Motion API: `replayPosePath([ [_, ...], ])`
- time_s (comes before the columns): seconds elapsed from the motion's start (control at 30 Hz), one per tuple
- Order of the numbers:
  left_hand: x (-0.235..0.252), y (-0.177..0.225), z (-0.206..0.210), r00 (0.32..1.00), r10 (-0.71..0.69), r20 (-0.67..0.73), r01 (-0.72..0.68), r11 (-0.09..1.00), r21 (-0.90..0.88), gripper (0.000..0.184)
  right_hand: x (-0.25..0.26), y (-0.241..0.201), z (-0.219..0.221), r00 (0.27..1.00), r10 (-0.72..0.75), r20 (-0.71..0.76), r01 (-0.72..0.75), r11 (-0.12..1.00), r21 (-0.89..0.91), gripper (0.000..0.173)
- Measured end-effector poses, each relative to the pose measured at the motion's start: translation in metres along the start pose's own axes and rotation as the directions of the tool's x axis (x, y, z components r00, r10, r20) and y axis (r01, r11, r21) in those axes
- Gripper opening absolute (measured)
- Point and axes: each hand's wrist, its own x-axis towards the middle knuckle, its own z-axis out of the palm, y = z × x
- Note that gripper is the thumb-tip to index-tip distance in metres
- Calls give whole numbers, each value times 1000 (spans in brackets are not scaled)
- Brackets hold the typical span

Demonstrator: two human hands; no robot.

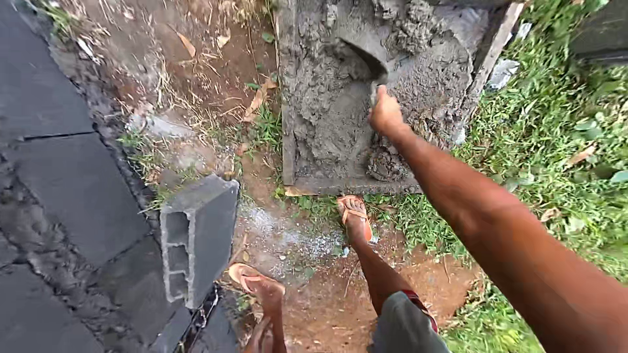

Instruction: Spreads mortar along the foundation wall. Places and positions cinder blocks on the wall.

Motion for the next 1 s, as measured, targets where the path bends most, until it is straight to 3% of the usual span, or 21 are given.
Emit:
replayPosePath([
  [0.03, -5, 6, 1, 999, 40, 18, -41, 998, 44, 39, -16, -2, 17, 999, 3, 40, -3, 1000, -10, 72],
  [0.1, -16, 19, 7, 993, 105, 53, -103, 994, -47, 37, -51, 2, 32, 990, -27, 141, 38, 997, -70, 67],
  [0.23, -40, 31, 6, 991, 88, 104, -53, 952, -300, 37, -105, 33, -2, 958, -65, 280, 130, 967, -219, 60],
  [0.3, -43, 26, 1, 992, 69, 104, -26, 928, -372, 39, -88, 31, -30, 976, -79, 203, 123, 970, -211, 57],
  [0.4, -31, -2, 2, 996, -10, 92, 45, 924, -381, 41, -22, -12, -50, 995, -92, 49, 97, 988, -118, 66],
  [0.5, -19, -24, 5, 991, -131, 14, 129, 949, -286, 38, -9, -57, -1, 991, -113, 75, 117, 992, -51, 83],
  [0.6, -17, -14, 11, 994, -112, -19, 107, 978, -180, 36, -59, -33, 37, 982, -115, 152, 125, 991, -55, 65],
  [0.67, -25, 4, 15, 997, -67, 44, 75, 970, -231, 36, -93, -9, 38, 963, -77, 259, 109, 988, -112, 57],
  [0.73, -33, 27, 16, 995, -24, 100, 54, 946, -321, 37, -119, 18, 23, 946, -46, 322, 83, 991, -102, 59],
  [0.83, -40, 48, 11, 995, 20, 96, 22, 907, -421, 36, -165, 60, -1, 971, -34, 236, 31, 999, 15, 57],
  [0.9, -36, 47, 11, 996, 45, 81, -1, 884, -468, 37, -189, 90, -6, 985, 82, 152, -85, 996, 12, 60],
  [1.0, -32, 23, 16, 997, 2, 78, 39, 849, -527, 39, -187, 85, 22, 944, 240, 227, -250, 968, 16, 60],
])
